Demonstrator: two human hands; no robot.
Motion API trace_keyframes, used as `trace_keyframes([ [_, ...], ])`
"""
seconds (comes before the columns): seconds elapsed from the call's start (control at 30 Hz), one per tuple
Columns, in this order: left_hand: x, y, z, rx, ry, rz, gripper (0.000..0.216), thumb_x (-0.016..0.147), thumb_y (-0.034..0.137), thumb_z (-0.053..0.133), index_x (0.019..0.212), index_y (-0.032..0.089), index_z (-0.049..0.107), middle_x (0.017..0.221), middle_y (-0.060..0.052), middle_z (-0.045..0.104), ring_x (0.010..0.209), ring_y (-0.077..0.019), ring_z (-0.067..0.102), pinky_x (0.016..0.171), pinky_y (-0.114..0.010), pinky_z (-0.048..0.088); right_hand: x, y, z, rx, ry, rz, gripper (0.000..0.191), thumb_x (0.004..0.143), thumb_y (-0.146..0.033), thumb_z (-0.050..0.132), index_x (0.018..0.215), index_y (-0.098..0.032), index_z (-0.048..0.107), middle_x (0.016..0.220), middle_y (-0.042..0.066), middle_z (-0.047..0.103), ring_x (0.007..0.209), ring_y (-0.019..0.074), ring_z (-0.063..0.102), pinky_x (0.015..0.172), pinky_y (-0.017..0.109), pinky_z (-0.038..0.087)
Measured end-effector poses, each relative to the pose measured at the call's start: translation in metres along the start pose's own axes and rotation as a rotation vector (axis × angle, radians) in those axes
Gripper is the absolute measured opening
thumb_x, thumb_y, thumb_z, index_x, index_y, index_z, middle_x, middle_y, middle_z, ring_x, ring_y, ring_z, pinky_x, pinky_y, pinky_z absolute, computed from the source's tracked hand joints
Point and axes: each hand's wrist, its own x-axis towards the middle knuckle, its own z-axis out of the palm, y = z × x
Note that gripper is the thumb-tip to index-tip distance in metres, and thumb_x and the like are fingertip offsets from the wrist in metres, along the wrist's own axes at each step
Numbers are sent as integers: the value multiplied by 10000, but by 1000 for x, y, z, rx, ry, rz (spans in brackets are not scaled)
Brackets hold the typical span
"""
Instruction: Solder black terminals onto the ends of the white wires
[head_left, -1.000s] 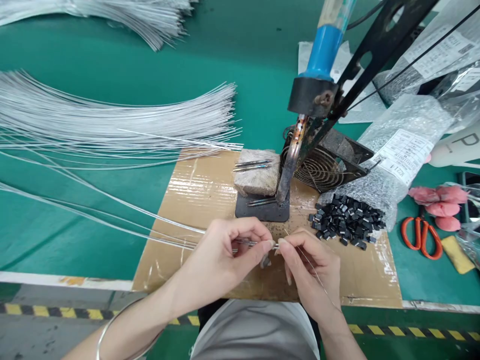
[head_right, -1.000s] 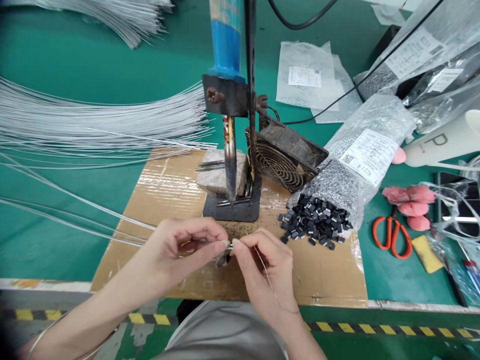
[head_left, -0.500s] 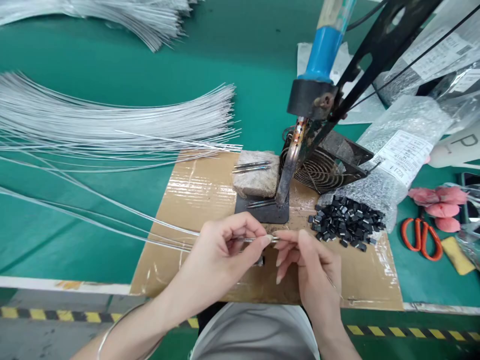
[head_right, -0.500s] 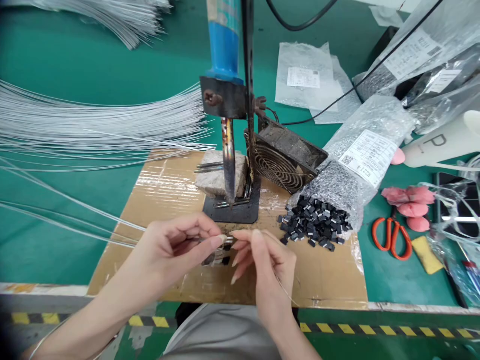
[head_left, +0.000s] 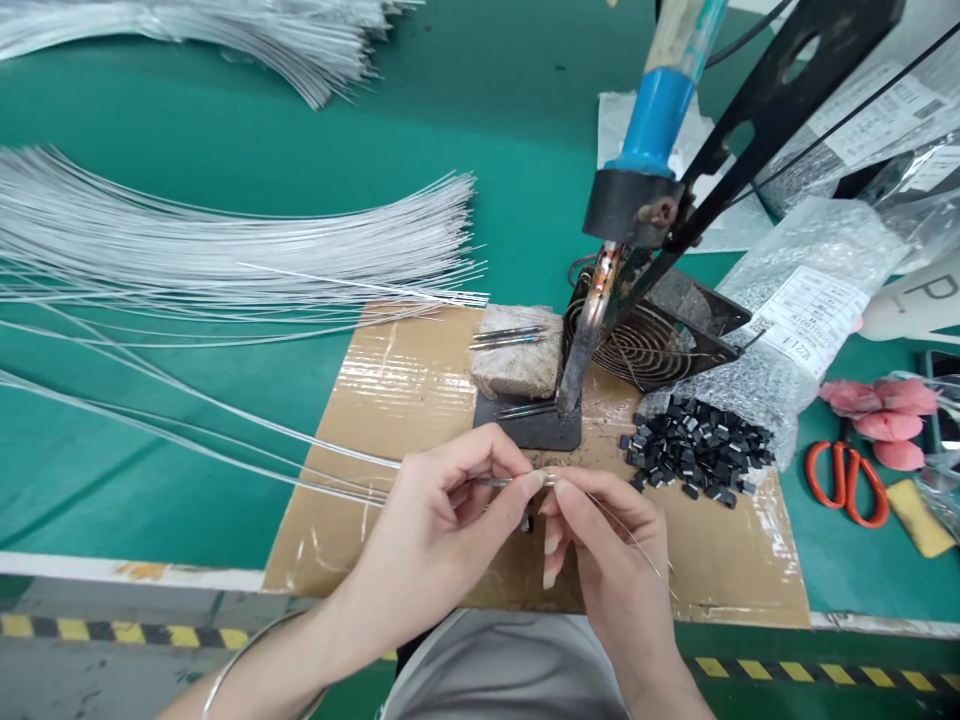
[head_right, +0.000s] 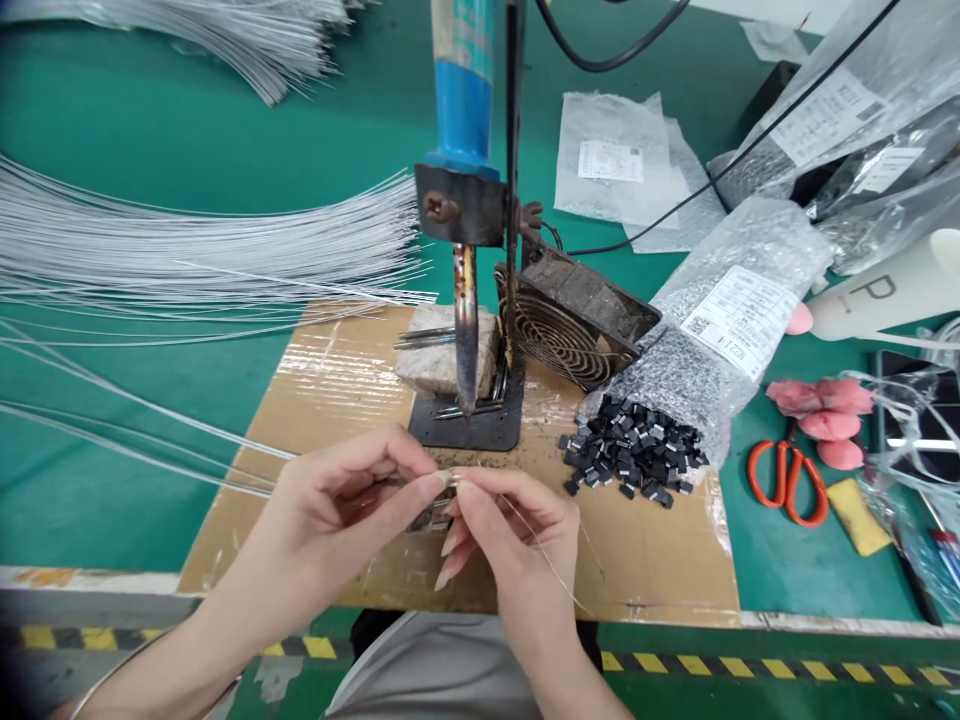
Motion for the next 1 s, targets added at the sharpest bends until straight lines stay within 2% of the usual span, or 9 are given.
trace_keyframes([
  [0.23, -5, 0, -1, 132, -4, 28, 250, 1027, 321, 611, 816, 203, 673, 655, 20, 636, 543, -110, 512, 488, -245, 337, 0, -1, 1, -10, -20, 15, 151, 808, -402, 930, 829, -261, 881, 657, -26, 745, 464, 60, 616, 428, 139, 545],
  [0.37, -6, 2, -1, 154, -7, 25, 257, 1031, 321, 601, 810, 204, 664, 652, 30, 614, 518, -99, 469, 475, -236, 336, 1, -1, -4, -7, -28, 40, 172, 803, -408, 929, 819, -245, 877, 664, -18, 738, 457, 68, 601, 428, 164, 568],
  [0.6, -4, 4, -4, 161, -46, -8, 258, 998, 334, 599, 783, 204, 659, 639, 14, 614, 545, -119, 480, 485, -255, 306, 9, -2, -16, -7, -163, 99, 187, 819, -406, 913, 804, -227, 862, 670, 0, 756, 440, 85, 610, 400, 171, 563],
  [0.77, -4, 2, -3, 150, -9, 11, 245, 995, 319, 613, 784, 204, 665, 632, 28, 579, 545, -111, 435, 484, -249, 299, 8, -3, -16, 40, -168, 144, 160, 829, -378, 914, 807, -227, 868, 671, -11, 749, 451, 63, 608, 426, 138, 561],
  [0.87, -6, -1, -1, 132, 11, 11, 248, 1013, 307, 608, 797, 202, 673, 652, 24, 603, 551, -109, 454, 491, -246, 317, 9, 1, -17, 66, -209, 119, 141, 856, -373, 899, 859, -233, 882, 698, -7, 754, 481, 60, 624, 426, 119, 560],
  [1.0, -7, -4, 2, 134, 41, 21, 238, 1019, 308, 612, 815, 203, 677, 670, 16, 632, 565, -117, 507, 499, -252, 338, 10, 5, -17, 83, -197, 89, 106, 888, -348, 876, 894, -243, 887, 721, -12, 753, 494, 49, 620, 432, 100, 564],
])
